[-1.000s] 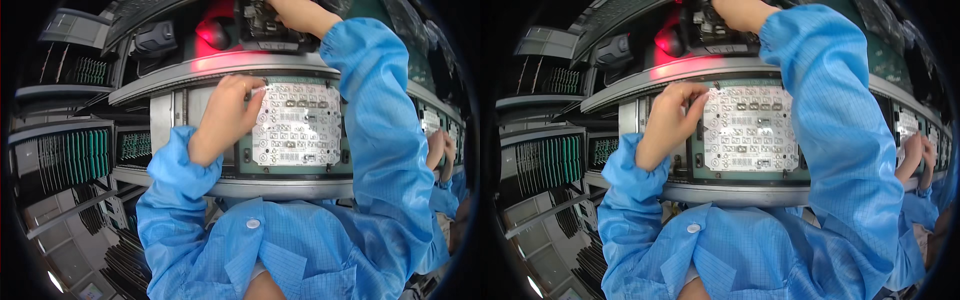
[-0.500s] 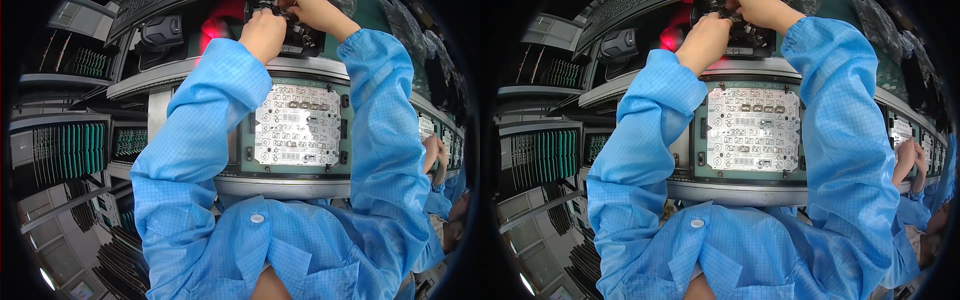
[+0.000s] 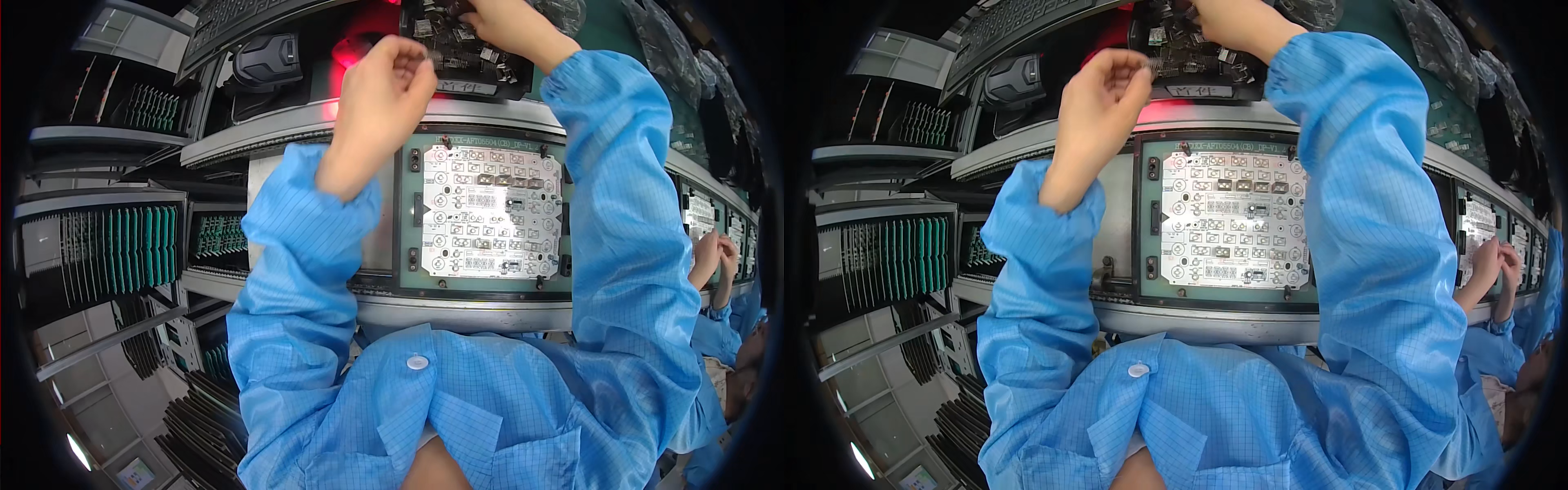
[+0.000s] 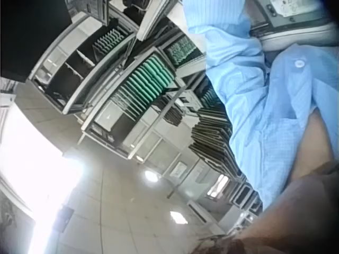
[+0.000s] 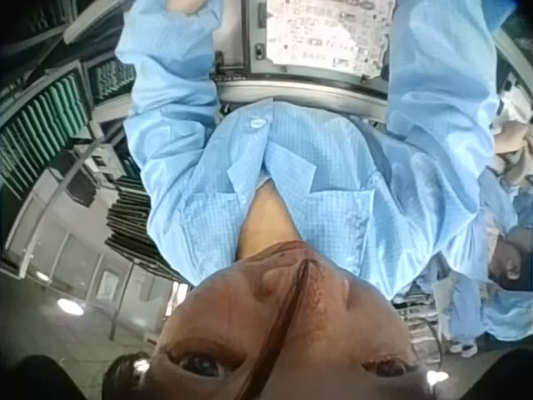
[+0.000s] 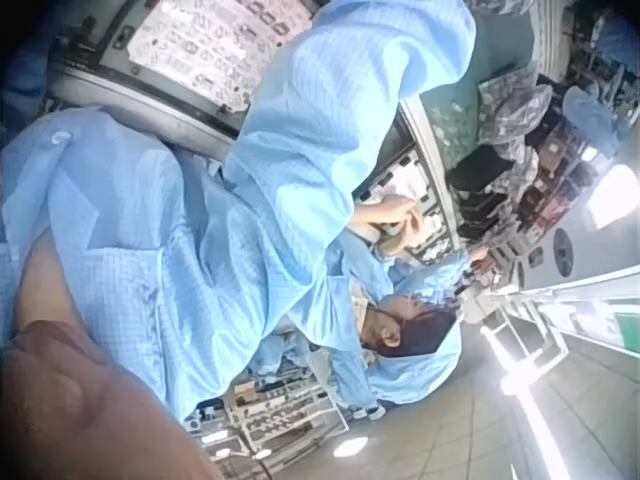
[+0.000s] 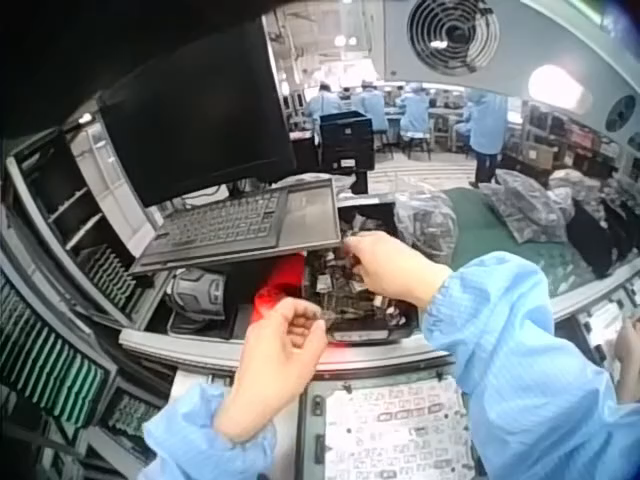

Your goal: The person inserts small electronic components into a printed circuit board by hand.

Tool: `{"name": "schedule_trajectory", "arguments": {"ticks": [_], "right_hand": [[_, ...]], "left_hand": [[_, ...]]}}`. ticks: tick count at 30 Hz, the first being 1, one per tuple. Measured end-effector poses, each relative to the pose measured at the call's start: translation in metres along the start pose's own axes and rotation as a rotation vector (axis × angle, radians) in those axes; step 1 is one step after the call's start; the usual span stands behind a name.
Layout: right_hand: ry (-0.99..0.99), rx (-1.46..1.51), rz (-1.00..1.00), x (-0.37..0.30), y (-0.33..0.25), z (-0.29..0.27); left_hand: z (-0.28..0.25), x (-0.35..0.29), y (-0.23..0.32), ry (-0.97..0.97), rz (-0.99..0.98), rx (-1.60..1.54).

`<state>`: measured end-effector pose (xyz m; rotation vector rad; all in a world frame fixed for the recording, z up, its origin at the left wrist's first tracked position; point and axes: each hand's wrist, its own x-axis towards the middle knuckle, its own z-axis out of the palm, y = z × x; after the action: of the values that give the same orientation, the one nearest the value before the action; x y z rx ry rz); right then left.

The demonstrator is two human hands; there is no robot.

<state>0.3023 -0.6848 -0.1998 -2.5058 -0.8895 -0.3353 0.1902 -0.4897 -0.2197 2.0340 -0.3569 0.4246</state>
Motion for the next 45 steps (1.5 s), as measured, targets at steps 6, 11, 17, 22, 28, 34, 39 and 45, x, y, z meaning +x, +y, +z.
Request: {"name": "schedule_trajectory", "arguments": {"ticks": [6, 11, 17, 22, 28, 34, 39, 45], "right_hand": [[-0.014, -0.049, -0.059, 0.006, -0.006, 0.027], [0.120, -0.105, -0.021, 0.010, 0.022, 0.033], [0.447, 0.034, -0.155, -0.010, 0.008, 0.013], [0.105, 0.713, 0.372, -0.088, -0.038, -0.051], [0.296, 1.309, 0.674, -0.194, -0.086, -0.063], [0.359, 1.462, 0.647, -0.291, -0.077, -0.050], [0.360, 1.367, 0.819, -0.332, -0.080, -0.036], [0.360, 0.954, 0.730, -0.322, -0.111, -0.017]], "left_hand": [[-0.020, -0.065, 0.011, -0.261, -0.243, -0.102], [-0.024, -0.099, 0.022, -0.324, -0.276, -0.150], [-0.007, -0.110, 0.032, -0.477, -0.106, -0.036], [0.029, -0.118, 0.046, -0.544, 0.298, 0.089], [0.054, -0.138, 0.050, -0.647, 0.371, 0.258], [0.060, -0.138, 0.050, -0.723, 0.370, 0.328], [0.064, -0.137, 0.049, -0.737, 0.341, 0.320], [0.065, -0.138, 0.050, -0.737, 0.324, 0.323]]}}
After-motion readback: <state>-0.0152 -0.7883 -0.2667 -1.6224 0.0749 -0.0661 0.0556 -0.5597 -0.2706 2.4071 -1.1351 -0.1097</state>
